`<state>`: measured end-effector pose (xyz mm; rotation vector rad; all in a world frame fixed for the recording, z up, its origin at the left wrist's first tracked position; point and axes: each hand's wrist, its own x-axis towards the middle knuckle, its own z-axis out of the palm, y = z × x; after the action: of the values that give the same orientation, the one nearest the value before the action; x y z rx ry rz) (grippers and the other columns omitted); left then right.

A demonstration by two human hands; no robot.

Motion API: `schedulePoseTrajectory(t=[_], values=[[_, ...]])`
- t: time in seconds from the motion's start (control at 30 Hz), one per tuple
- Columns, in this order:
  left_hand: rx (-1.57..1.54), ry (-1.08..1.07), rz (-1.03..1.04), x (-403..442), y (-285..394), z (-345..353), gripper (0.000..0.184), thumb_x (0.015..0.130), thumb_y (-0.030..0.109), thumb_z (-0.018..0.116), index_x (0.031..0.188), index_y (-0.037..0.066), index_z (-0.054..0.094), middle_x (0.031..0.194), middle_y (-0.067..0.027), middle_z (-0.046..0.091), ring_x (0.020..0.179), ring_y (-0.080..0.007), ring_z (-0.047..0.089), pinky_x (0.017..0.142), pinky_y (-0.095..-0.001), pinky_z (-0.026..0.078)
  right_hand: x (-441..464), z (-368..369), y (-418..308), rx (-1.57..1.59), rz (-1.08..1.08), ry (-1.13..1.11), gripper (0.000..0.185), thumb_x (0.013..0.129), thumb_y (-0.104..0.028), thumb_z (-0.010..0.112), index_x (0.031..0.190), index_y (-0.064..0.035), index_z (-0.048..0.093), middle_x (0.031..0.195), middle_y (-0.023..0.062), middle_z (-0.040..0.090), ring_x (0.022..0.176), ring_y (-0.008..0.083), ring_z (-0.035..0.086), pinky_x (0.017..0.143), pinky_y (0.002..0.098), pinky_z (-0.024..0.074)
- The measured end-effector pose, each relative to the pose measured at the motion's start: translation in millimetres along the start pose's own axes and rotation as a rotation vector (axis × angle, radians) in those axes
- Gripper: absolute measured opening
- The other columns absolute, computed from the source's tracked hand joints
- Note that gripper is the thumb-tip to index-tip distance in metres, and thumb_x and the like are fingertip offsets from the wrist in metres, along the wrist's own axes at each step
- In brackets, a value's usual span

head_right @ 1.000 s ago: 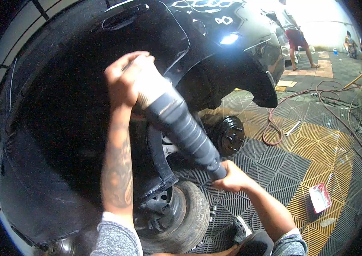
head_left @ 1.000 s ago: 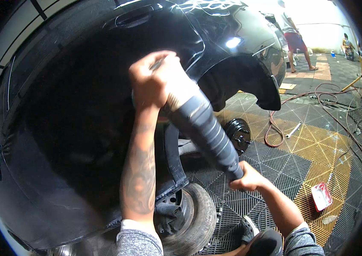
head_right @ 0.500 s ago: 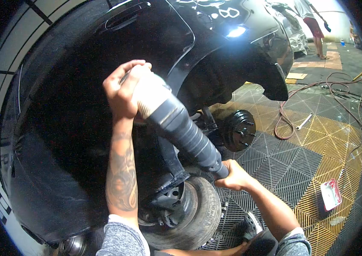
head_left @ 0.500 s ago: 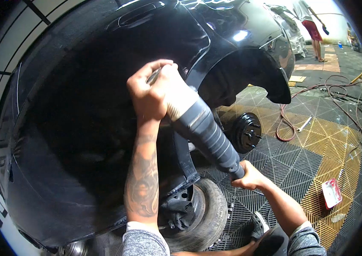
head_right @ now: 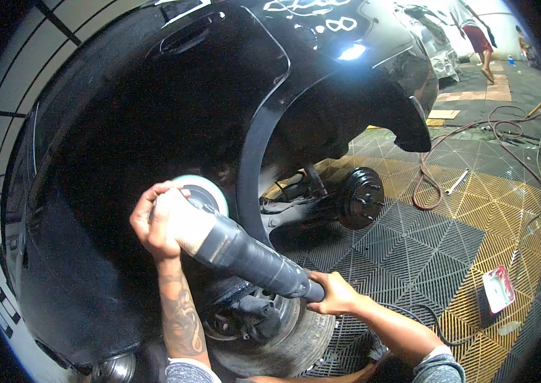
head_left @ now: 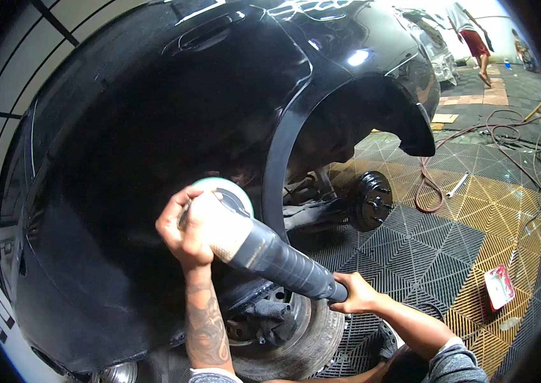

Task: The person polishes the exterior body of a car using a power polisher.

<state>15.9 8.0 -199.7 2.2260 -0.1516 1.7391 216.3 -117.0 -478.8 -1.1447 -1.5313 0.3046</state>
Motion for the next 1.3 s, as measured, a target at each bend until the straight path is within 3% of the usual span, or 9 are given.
schedulePoseTrajectory(t=[0.13, 0.2, 0.63, 0.73, 0.8, 0.93, 1.0, 1.17, 1.3], values=[[-0.016, -0.109, 0.046, 68, -1, 18, 0.032, 0.094, 0.018, 0.057, 0.11, -0.007, 0.067, 0.102, -0.0197, 0.073, 0.088, -0.0257, 0.072, 0.085, -0.0376, 0.058, 5, -24, -45, 0.157, -0.008, 0.086, 0.094, 0.081, -0.026, 0.08, 0.157, -0.0051, 0.028, 0.114, 0.0286, 0.07, 0.105, 0.0401, 0.071, 0.096, 0.0412, 0.0539], [-0.03, -0.125, -0.002, 103, -3, 31, 0.031, 0.094, 0.017, 0.057, 0.111, -0.007, 0.067, 0.103, -0.0203, 0.073, 0.088, -0.027, 0.073, 0.085, -0.0383, 0.059, 16, -36, -55, -0.066, -0.382, 0.234, 0.094, 0.092, -0.031, 0.074, 0.161, -0.0063, 0.015, 0.126, 0.0327, 0.063, 0.106, 0.0446, 0.069, 0.098, 0.0431, 0.0527], [-0.131, -0.291, -0.16, 254, -34, 179, 0.026, 0.09, 0.014, 0.07, 0.107, -0.005, 0.074, 0.101, -0.0138, 0.076, 0.089, -0.0185, 0.073, 0.085, -0.0301, 0.057, 49, -108, -100, 0.103, 0.002, 0.435, 0.074, 0.101, -0.034, 0.06, 0.16, -0.0099, 0.022, 0.14, 0.0292, 0.056, 0.13, 0.0422, 0.056, 0.11, 0.0437, 0.0419], [-0.13, -0.302, -0.175, 271, -34, 210, 0.028, 0.087, 0.015, 0.076, 0.108, -0.004, 0.075, 0.102, -0.011, 0.076, 0.089, -0.0158, 0.072, 0.084, -0.0291, 0.057, 49, -131, -112, 0.197, 0.21, 0.38, 0.074, 0.102, -0.037, 0.059, 0.161, -0.0116, 0.023, 0.128, 0.0261, 0.065, 0.109, 0.0355, 0.069, 0.099, 0.0426, 0.0503], [-0.045, -0.276, -0.194, 270, -21, 221, 0.029, 0.086, 0.019, 0.079, 0.106, -0.001, 0.077, 0.102, -0.0102, 0.077, 0.088, -0.014, 0.071, 0.083, -0.0286, 0.056, 54, -142, -99, 0.17, 0.027, 0.479, 0.077, 0.102, -0.041, 0.06, 0.163, -0.0185, 0.019, 0.071, 0.0054, 0.059, 0.053, 0.0119, 0.056, 0.055, 0.0312, 0.0514], [0.317, -0.308, -0.069, 281, -7, 225, 0.035, 0.085, 0.032, 0.078, 0.104, 0.003, 0.078, 0.106, -0.013, 0.077, 0.095, -0.0202, 0.073, 0.088, -0.0331, 0.056, 54, -153, -105, 0.264, 0.048, 0.458, 0.076, 0.102, -0.04, 0.061, 0.163, -0.0193, 0.02, 0.067, 0.0026, 0.056, 0.05, 0.0099, 0.052, 0.051, 0.0288, 0.049], [0.674, -0.409, 0.047, 279, 11, 216, 0.049, 0.085, 0.047, 0.065, 0.107, 0.005, 0.078, 0.111, -0.0198, 0.074, 0.108, -0.0323, 0.071, 0.096, -0.0389, 0.053, 52, -148, -102, 0.151, 0.076, 0.451, 0.076, 0.101, -0.039, 0.061, 0.162, -0.017, 0.021, 0.084, 0.0137, 0.068, 0.066, 0.0209, 0.068, 0.066, 0.0352, 0.0565], [1.025, -0.456, 0.069, 267, 20, 191, 0.058, 0.081, 0.055, 0.059, 0.1, 0.003, 0.078, 0.108, -0.0234, 0.074, 0.106, -0.0379, 0.07, 0.094, -0.0412, 0.054, 58, -101, -95, 0.096, -0.055, 0.488, 0.076, 0.1, -0.034, 0.062, 0.161, -0.0121, 0.021, 0.128, 0.0311, 0.064, 0.122, 0.0434, 0.062, 0.105, 0.0441, 0.047], [0.973, -0.4, 0.071, 259, 22, 150, 0.051, 0.077, 0.052, 0.065, 0.087, 0.004, 0.079, 0.094, -0.0215, 0.075, 0.092, -0.0378, 0.073, 0.086, -0.0422, 0.056, 65, -73, -94, 0.072, -0.189, 0.483, 0.08, 0.1, -0.035, 0.062, 0.162, -0.0131, 0.016, 0.121, 0.0342, 0.065, 0.112, 0.0458, 0.067, 0.099, 0.0442, 0.0517]])
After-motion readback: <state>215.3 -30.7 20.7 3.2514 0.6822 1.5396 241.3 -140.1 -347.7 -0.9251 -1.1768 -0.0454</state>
